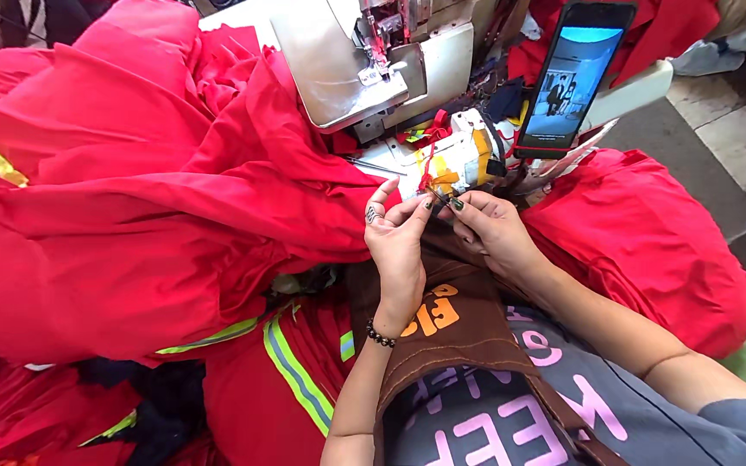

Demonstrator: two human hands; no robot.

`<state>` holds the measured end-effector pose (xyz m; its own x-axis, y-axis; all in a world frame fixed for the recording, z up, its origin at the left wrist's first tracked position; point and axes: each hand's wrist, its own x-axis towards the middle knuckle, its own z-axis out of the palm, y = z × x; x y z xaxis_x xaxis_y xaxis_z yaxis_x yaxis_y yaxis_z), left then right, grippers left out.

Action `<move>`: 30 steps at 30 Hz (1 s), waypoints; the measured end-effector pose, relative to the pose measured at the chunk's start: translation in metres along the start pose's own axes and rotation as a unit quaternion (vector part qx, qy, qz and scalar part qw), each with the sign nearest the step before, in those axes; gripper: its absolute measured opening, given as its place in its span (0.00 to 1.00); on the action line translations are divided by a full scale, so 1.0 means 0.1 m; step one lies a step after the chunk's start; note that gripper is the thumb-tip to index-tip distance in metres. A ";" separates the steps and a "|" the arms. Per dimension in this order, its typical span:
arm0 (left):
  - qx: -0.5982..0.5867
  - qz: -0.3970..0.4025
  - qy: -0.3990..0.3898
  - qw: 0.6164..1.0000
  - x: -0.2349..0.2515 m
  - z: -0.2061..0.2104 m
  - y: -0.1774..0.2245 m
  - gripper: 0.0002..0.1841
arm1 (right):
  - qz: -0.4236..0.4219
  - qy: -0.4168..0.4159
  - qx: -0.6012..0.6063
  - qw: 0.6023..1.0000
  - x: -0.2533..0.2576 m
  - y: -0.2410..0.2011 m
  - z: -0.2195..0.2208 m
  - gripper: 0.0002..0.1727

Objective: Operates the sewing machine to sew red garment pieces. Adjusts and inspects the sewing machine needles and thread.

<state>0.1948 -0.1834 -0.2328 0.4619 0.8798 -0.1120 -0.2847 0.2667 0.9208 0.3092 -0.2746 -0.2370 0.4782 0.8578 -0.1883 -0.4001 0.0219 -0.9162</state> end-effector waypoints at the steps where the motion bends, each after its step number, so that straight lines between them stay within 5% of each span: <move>1: -0.005 -0.005 -0.004 1.000 0.00 -0.01 0.00 0.31 | 0.014 -0.001 0.017 1.000 0.00 0.00 0.00 0.12; 7: -0.024 -0.027 0.016 0.999 0.05 -0.03 -0.03 0.31 | 0.057 -0.016 0.036 0.998 0.00 -0.03 -0.04 0.13; 12: 0.035 0.065 0.082 0.994 0.28 -0.28 0.03 0.28 | 0.059 -0.039 -0.129 0.989 0.04 -0.08 -0.41 0.16; 20: 0.094 0.082 0.201 0.972 0.53 -0.58 -0.04 0.24 | 0.123 -0.025 -0.523 0.843 0.11 0.06 -0.73 0.25; 24: 0.109 0.080 0.189 0.973 0.52 -0.57 0.00 0.24 | 0.134 -0.090 -0.596 0.786 0.17 0.10 -0.72 0.26; 30: 0.109 0.088 0.175 0.975 0.52 -0.59 -0.01 0.23 | 0.163 -0.120 -0.614 0.763 0.10 0.12 -0.91 0.24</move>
<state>0.1698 -0.1148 -0.2614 0.0967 0.9949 -0.0302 -0.1302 0.0428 0.9906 0.3798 -0.3125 -0.2821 0.2943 0.7869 -0.5424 0.6369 -0.5846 -0.5026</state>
